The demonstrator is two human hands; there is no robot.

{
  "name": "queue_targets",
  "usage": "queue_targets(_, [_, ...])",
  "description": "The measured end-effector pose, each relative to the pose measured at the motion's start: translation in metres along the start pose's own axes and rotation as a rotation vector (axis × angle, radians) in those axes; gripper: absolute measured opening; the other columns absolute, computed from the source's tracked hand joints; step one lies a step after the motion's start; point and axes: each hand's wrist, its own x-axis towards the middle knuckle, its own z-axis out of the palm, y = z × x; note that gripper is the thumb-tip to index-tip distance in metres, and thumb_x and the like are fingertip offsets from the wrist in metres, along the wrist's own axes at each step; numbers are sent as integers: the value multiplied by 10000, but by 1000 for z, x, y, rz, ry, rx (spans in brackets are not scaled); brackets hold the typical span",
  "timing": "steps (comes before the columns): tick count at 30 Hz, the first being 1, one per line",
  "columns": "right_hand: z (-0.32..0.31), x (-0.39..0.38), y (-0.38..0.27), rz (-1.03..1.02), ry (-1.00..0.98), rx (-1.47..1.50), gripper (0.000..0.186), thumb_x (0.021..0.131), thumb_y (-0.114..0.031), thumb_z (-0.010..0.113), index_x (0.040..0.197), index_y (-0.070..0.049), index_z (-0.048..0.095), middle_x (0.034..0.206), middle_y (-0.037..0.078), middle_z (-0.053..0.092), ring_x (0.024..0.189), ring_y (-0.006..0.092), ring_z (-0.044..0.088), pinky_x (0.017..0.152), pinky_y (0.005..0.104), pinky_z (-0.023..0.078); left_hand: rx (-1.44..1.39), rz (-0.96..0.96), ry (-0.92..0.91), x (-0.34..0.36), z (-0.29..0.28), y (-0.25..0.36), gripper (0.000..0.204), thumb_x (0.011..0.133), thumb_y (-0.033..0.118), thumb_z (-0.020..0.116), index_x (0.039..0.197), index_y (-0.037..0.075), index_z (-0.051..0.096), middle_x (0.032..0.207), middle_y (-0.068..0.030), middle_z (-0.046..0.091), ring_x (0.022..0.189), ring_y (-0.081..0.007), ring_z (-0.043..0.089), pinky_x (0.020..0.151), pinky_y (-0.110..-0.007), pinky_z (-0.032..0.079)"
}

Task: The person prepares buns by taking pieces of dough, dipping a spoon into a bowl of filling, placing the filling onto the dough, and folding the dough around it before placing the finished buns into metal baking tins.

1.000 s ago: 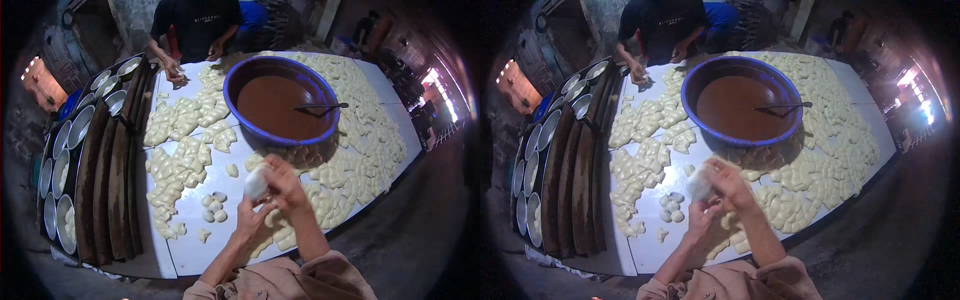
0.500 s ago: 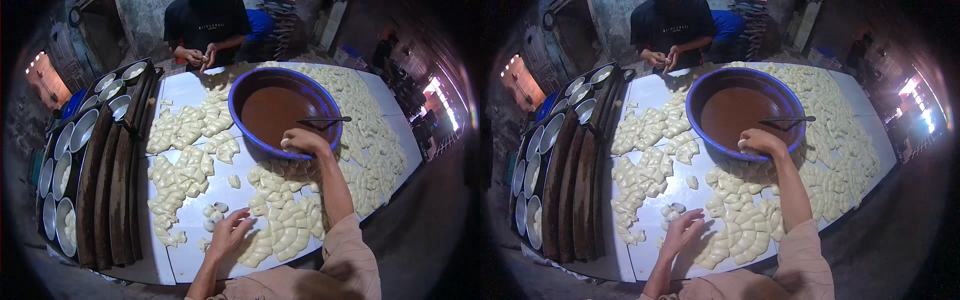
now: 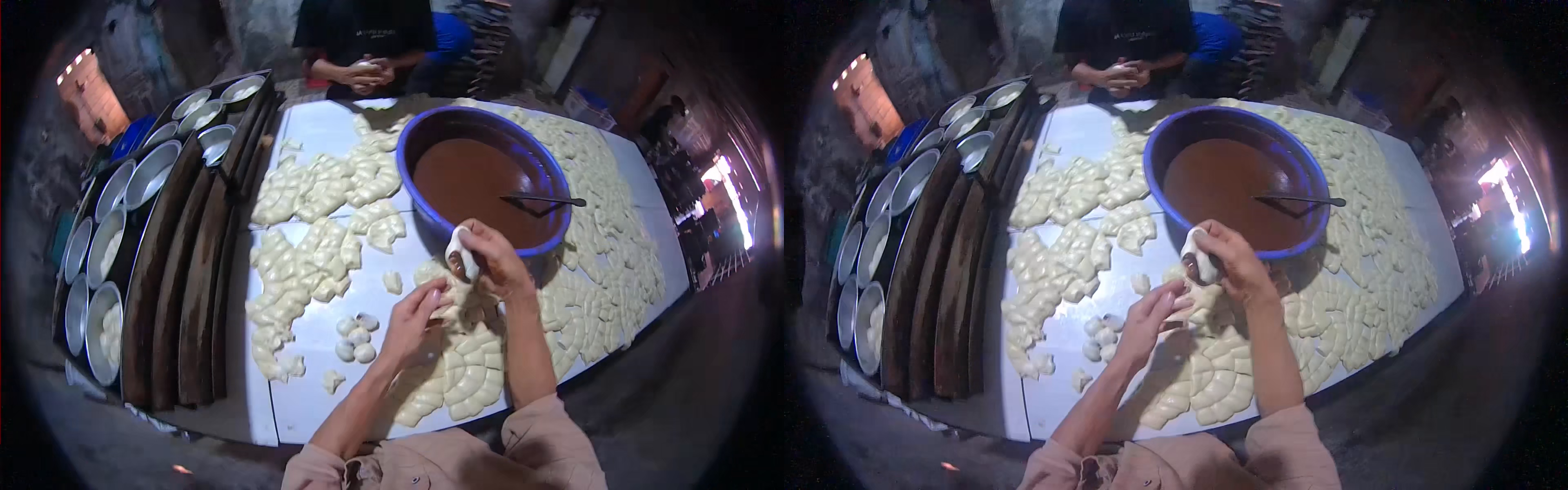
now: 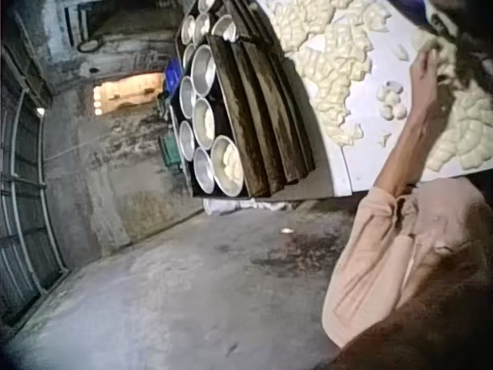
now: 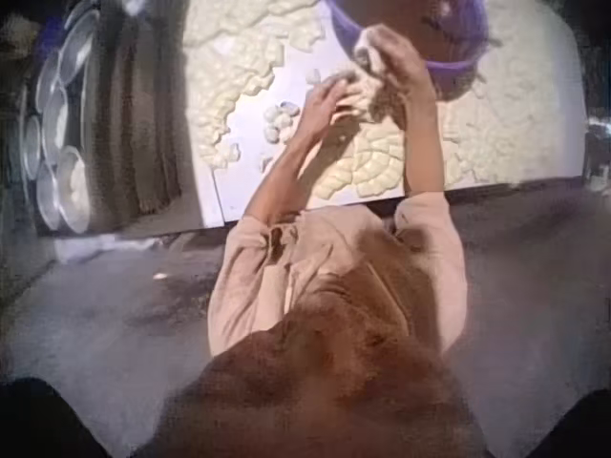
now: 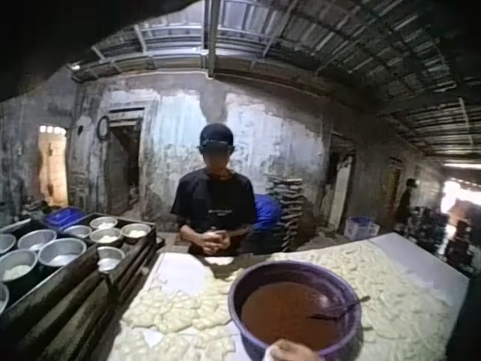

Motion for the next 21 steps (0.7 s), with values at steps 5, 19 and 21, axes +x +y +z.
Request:
queue_targets(5, [30, -13, 59, -17, 61, 162, 118, 971, -179, 630, 1036, -87, 594, 885, -16, 642, 736, 58, 611, 655, 211, 497, -395, -2, 38, -4, -11, -15, 397, 1026, 358, 549, 1289, 63, 577, 1195, -57, 637, 1053, -171, 638, 903, -333, 529])
queue_targets(19, [95, -41, 130, -563, 154, -941, 212, 877, -36, 692, 1087, -14, 683, 1150, 155, 610, 959, 268, 667, 830, 366, 546, -71, 264, 474, -31, -68, -30, 330, 946, 135, 698, 1228, -33, 660, 1016, -80, 716, 852, -103, 659, 756, -240, 557])
queue_targets(21, [93, -35, 133, -594, 161, -855, 151, 862, -23, 691, 1011, -8, 714, 922, 97, 676, 843, 215, 651, 724, 338, 518, 32, 245, 465, -36, -70, -23, 330, 915, 173, 743, 1188, -7, 696, 990, -69, 728, 856, -103, 665, 743, -248, 562])
